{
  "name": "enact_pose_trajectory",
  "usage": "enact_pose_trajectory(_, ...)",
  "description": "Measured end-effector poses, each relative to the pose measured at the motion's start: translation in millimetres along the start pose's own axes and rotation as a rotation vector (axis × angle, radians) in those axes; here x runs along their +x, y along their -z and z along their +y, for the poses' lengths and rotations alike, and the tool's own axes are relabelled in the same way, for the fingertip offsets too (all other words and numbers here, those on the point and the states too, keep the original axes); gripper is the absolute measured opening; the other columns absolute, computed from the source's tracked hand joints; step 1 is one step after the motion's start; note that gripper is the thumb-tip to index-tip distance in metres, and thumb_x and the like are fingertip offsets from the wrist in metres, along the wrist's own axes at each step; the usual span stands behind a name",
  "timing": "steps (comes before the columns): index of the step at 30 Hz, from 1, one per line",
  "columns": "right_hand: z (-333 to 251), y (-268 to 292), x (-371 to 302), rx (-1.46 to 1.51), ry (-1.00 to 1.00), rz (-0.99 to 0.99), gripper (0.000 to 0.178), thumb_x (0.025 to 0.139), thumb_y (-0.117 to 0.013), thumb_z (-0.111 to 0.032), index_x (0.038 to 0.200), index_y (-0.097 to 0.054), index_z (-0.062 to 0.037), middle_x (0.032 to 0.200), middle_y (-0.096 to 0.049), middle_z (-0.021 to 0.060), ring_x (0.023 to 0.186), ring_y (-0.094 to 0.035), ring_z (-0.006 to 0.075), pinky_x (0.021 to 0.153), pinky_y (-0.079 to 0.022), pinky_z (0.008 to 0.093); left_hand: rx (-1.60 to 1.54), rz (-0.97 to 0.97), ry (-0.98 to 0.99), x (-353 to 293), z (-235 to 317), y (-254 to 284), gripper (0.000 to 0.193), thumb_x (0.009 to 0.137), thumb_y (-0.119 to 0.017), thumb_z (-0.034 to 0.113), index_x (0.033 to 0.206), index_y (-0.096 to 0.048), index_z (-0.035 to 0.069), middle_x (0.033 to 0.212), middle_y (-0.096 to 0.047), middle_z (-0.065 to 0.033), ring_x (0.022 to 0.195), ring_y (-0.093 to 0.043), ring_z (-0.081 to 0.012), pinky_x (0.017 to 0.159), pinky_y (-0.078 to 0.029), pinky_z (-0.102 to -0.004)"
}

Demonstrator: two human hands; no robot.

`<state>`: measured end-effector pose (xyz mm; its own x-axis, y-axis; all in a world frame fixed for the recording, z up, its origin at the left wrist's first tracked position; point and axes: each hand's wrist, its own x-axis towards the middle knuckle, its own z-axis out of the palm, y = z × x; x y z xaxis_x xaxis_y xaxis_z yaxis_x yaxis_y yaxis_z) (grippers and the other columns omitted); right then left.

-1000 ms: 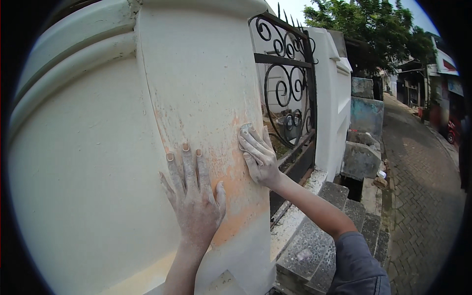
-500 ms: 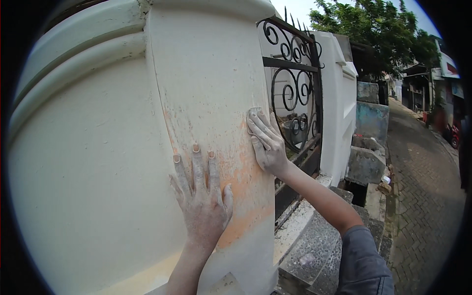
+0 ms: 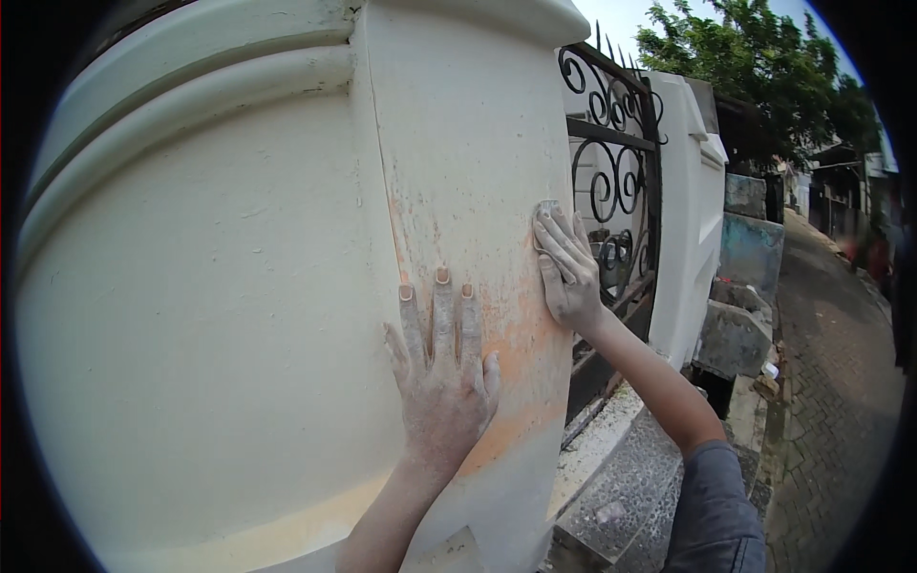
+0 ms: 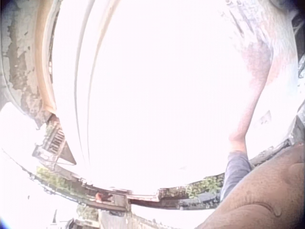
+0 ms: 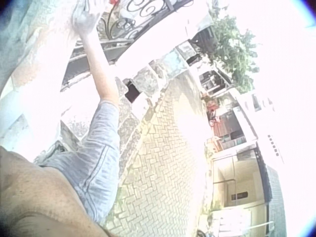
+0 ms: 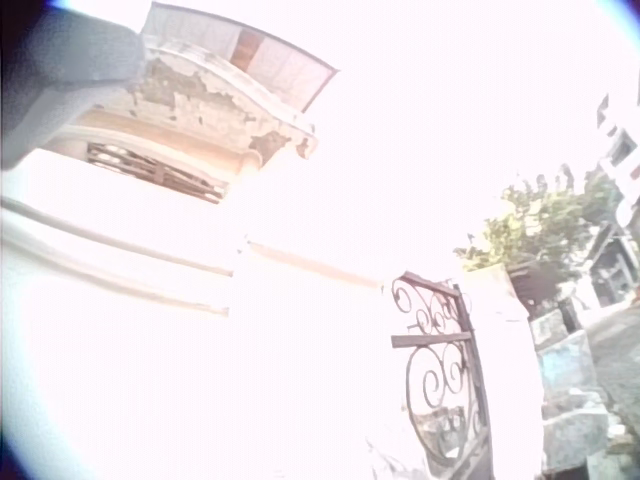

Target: The person sands a white wall with sandpaper.

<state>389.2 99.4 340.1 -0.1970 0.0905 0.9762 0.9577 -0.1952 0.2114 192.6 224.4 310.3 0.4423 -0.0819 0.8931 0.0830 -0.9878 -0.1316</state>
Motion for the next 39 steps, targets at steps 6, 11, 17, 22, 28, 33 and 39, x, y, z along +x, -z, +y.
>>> enact_pose_trajectory(6, 3, -8, 91, 0.088, -0.174, 0.268, 0.036, 0.092, -0.047, -0.012, 0.127, -0.054, -0.0041, 0.135, -0.049, 0.0131, 0.134, -0.034, 0.0312, 0.11, -0.023, 0.0462, -0.098, 0.071, -0.033, -3, -2, -3, 0.075, 0.079, -0.059, 0.021, 0.144, -0.024, 0.004, 0.15, -0.013, -0.0257, 0.139, -0.008, -0.0444, 0.106, -0.012, -0.0653)
enact_pose_trajectory(11, -56, -19, -41, 0.046, 0.114, -0.103, 0.033, 0.087, -0.053, -0.012, 0.119, -0.062, -0.0069, 0.127, -0.057, 0.0106, 0.13, -0.041, 0.029, 0.111, -0.02, 0.049, -0.092, 0.093, -0.021, -5, -8, -8, 0.077, 0.08, -0.057, 0.019, 0.144, -0.02, 0.0, 0.149, -0.009, -0.0296, 0.137, -0.006, -0.0495, 0.104, -0.012, -0.0668)
enact_pose_trajectory(17, 22, 14, 112, 0.117, -0.098, 0.207, 0.035, 0.094, -0.042, -0.011, 0.126, -0.053, -0.0008, 0.134, -0.05, 0.0148, 0.132, -0.036, 0.0324, 0.11, -0.022, 0.047, -0.193, 0.096, -0.069, 2, 10, 5, 0.083, 0.079, -0.06, 0.014, 0.143, -0.011, -0.007, 0.146, -0.006, -0.0347, 0.135, -0.003, -0.0548, 0.107, -0.014, -0.0611)
enact_pose_trajectory(22, -42, -15, 25, 0.007, 0.078, -0.043, 0.036, 0.088, -0.052, -0.009, 0.124, -0.056, -0.0027, 0.132, -0.052, 0.0124, 0.132, -0.037, 0.0312, 0.11, -0.022, 0.0487, -0.217, 0.147, -0.026, -3, -7, 0, 0.08, 0.08, -0.059, 0.022, 0.144, -0.018, -0.003, 0.148, -0.009, -0.0314, 0.137, -0.006, -0.0507, 0.104, -0.013, -0.0668)
enact_pose_trajectory(28, -9, -2, 76, -0.029, 0.181, -0.025, 0.037, 0.088, -0.054, -0.01, 0.125, -0.057, -0.0085, 0.132, -0.053, 0.0082, 0.132, -0.038, 0.0287, 0.111, -0.02, 0.0494, -0.245, 0.171, -0.05, 2, -1, -3, 0.08, 0.081, -0.059, 0.025, 0.144, -0.017, -0.003, 0.148, -0.009, -0.0311, 0.137, -0.006, -0.0505, 0.103, -0.014, -0.0671)
enact_pose_trajectory(33, -13, -3, 119, -0.103, 0.059, 0.142, 0.036, 0.092, -0.048, -0.011, 0.127, -0.052, -0.0021, 0.135, -0.048, 0.0148, 0.134, -0.032, 0.0334, 0.111, -0.019, 0.0495, -0.206, 0.137, -0.033, 1, 4, 1, 0.081, 0.081, -0.059, 0.027, 0.144, -0.017, -0.003, 0.149, -0.009, -0.0303, 0.137, -0.007, -0.0503, 0.105, -0.012, -0.066)
enact_pose_trajectory(39, -39, -9, 31, -0.088, 0.374, -0.212, 0.036, 0.088, -0.053, -0.01, 0.124, -0.057, -0.0052, 0.134, -0.05, 0.0136, 0.132, -0.037, 0.0281, 0.11, -0.024, 0.0481, -0.219, 0.156, -0.036, 1, -1, -3, 0.082, 0.083, -0.058, 0.033, 0.145, -0.017, -0.002, 0.149, -0.01, -0.0294, 0.137, -0.007, -0.0502, 0.105, -0.011, -0.066)
